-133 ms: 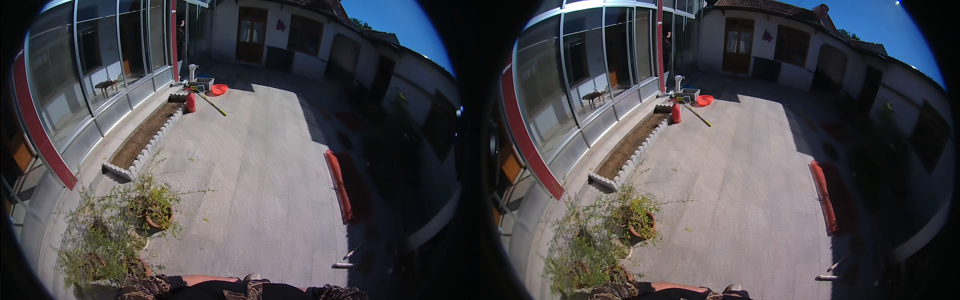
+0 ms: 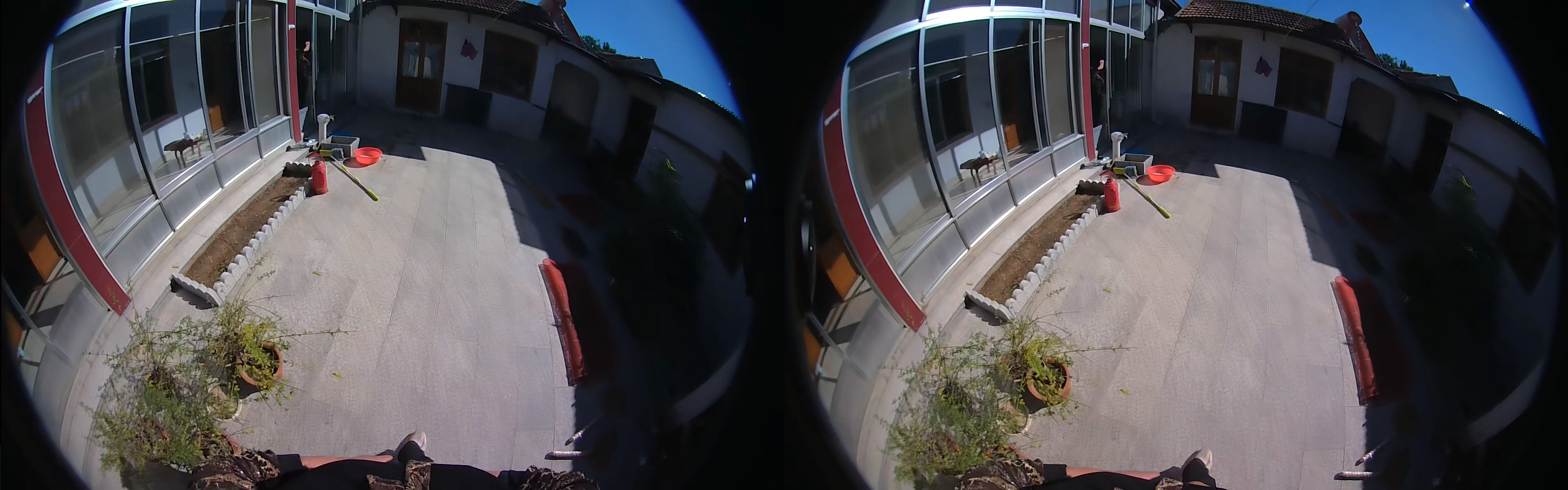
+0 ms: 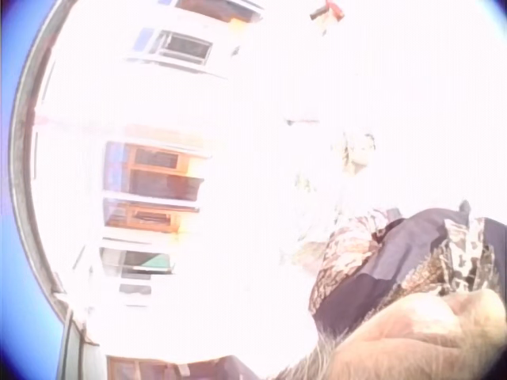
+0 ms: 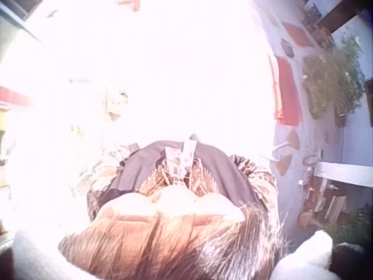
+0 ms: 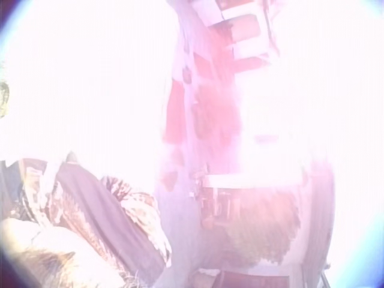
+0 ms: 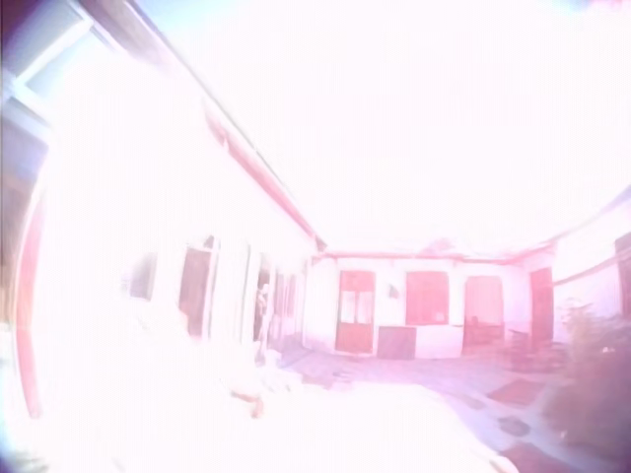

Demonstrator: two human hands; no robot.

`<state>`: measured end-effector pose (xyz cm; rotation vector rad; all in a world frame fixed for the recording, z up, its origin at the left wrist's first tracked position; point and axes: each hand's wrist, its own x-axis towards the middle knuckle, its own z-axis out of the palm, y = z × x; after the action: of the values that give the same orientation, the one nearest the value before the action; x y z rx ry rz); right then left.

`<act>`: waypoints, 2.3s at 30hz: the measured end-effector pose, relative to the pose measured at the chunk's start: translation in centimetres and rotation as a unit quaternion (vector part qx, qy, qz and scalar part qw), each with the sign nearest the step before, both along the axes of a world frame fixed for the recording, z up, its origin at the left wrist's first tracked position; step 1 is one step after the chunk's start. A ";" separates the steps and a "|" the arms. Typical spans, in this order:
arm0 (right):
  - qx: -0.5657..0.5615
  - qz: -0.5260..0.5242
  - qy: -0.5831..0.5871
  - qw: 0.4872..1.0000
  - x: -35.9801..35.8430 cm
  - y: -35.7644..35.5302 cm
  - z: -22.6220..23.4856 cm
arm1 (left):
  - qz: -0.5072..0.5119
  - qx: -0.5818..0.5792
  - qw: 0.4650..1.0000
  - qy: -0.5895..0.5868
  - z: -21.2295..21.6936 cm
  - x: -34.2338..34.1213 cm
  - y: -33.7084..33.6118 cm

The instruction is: The person picks up a mop head and a green microfiber cloth, then attaches the cloth to the mop head by folding and tucking it into the frame. The person repeatedly adjusts and secures the cloth around the mop head until it is fully attached.

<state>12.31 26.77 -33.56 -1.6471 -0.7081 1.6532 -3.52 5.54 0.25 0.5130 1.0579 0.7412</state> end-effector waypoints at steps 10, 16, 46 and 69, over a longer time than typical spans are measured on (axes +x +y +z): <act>0.072 0.491 0.040 0.867 -12.5 20.7 20.6 | 0.157 -0.043 0.986 0.045 4.4 -6.9 14.2; 0.060 0.615 0.070 0.783 -11.9 27.7 26.5 | 0.194 -0.060 0.978 0.038 3.7 -10.8 19.3; -0.010 0.716 0.014 0.698 -39.0 65.1 32.0 | -0.037 0.058 0.998 0.005 -2.5 -44.5 62.2; -0.025 0.820 0.060 0.569 -67.1 82.8 31.3 | 0.234 -0.159 0.955 0.087 -0.3 -67.5 56.8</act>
<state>-54.81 109.60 -2.27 -0.4358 -2.5680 2.7732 -71.01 62.36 -0.05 0.0445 1.4580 0.9272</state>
